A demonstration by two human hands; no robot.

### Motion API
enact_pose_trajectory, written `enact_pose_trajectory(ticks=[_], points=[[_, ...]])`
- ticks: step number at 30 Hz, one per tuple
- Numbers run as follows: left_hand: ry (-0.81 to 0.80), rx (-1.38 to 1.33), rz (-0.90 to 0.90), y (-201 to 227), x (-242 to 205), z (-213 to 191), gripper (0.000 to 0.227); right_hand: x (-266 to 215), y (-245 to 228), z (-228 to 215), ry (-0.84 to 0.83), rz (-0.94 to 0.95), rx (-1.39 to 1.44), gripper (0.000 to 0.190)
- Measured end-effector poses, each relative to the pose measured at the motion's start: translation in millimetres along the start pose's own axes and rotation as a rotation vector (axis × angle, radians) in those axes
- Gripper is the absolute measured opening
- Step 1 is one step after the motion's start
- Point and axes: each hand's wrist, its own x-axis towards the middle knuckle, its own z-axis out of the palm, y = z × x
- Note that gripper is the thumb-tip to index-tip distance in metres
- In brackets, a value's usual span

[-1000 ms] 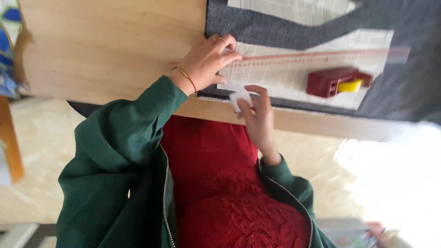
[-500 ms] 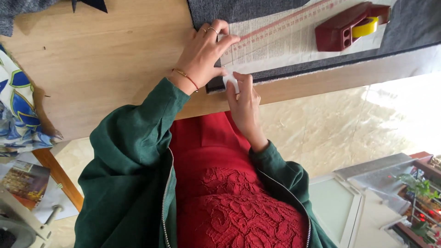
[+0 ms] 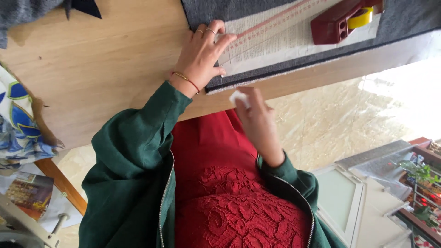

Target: The person marks a pattern onto a piece of dark fabric using a white chalk-like marker and a clear ruler. They align the ruler along the edges of a newspaper pattern and draw lines on the fabric. The person also uses a red tape dispenser and a yellow tape roll during the process.

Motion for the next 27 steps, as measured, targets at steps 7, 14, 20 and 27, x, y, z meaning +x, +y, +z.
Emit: enact_pose_trajectory(ticks=[7,14,20,27], points=[[-0.037,-0.039,-0.031,10,-5,-16,0.079,-26,50,-25,0.149,0.075,0.219,0.03],[0.04,0.135,-0.247,51,6,-4,0.059,-16,103,-24,0.18,0.077,0.227,0.013],[0.081,0.102,-0.212,114,53,29,0.058,34,216,-94,0.439,0.006,0.279,0.014],[0.158,0.204,-0.314,165,102,96,0.045,125,390,-188,0.597,-0.057,0.012,0.024]])
